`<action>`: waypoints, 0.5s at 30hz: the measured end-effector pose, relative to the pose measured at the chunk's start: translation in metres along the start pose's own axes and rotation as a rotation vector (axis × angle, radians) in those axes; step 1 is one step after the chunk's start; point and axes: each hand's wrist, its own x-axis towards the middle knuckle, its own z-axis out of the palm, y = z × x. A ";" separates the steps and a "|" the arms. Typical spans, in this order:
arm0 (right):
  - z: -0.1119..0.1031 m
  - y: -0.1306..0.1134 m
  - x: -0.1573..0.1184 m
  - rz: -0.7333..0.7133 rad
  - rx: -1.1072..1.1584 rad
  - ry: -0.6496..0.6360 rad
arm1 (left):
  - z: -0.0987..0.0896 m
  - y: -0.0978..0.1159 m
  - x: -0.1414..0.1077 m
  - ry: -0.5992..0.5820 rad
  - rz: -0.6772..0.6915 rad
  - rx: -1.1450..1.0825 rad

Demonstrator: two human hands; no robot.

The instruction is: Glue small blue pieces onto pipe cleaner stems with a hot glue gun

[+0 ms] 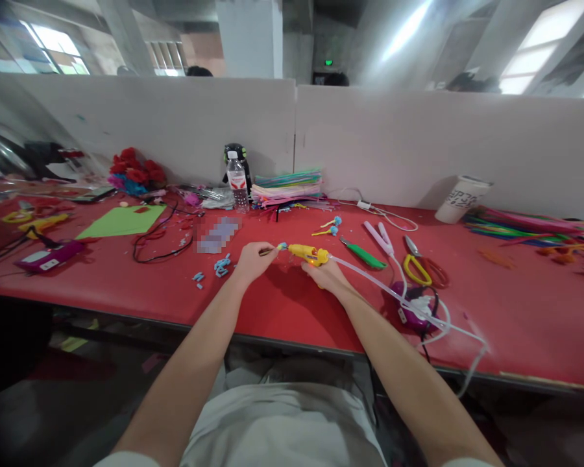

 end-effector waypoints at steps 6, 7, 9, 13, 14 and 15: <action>-0.001 0.005 0.003 0.002 -0.017 0.005 | 0.001 -0.004 0.001 0.007 0.011 -0.028; -0.001 0.005 0.003 -0.001 -0.017 0.005 | 0.001 -0.005 0.001 0.010 0.012 -0.040; -0.001 0.007 0.004 -0.007 -0.009 0.017 | 0.001 -0.006 0.001 0.019 0.017 -0.053; -0.005 0.010 0.007 -0.046 -0.007 0.082 | -0.001 -0.003 0.001 0.030 0.031 -0.072; -0.008 0.011 0.009 -0.061 -0.028 0.110 | -0.001 -0.002 0.001 0.031 0.033 -0.080; -0.010 0.012 0.010 -0.073 -0.057 0.140 | -0.002 -0.002 0.001 0.031 0.035 -0.090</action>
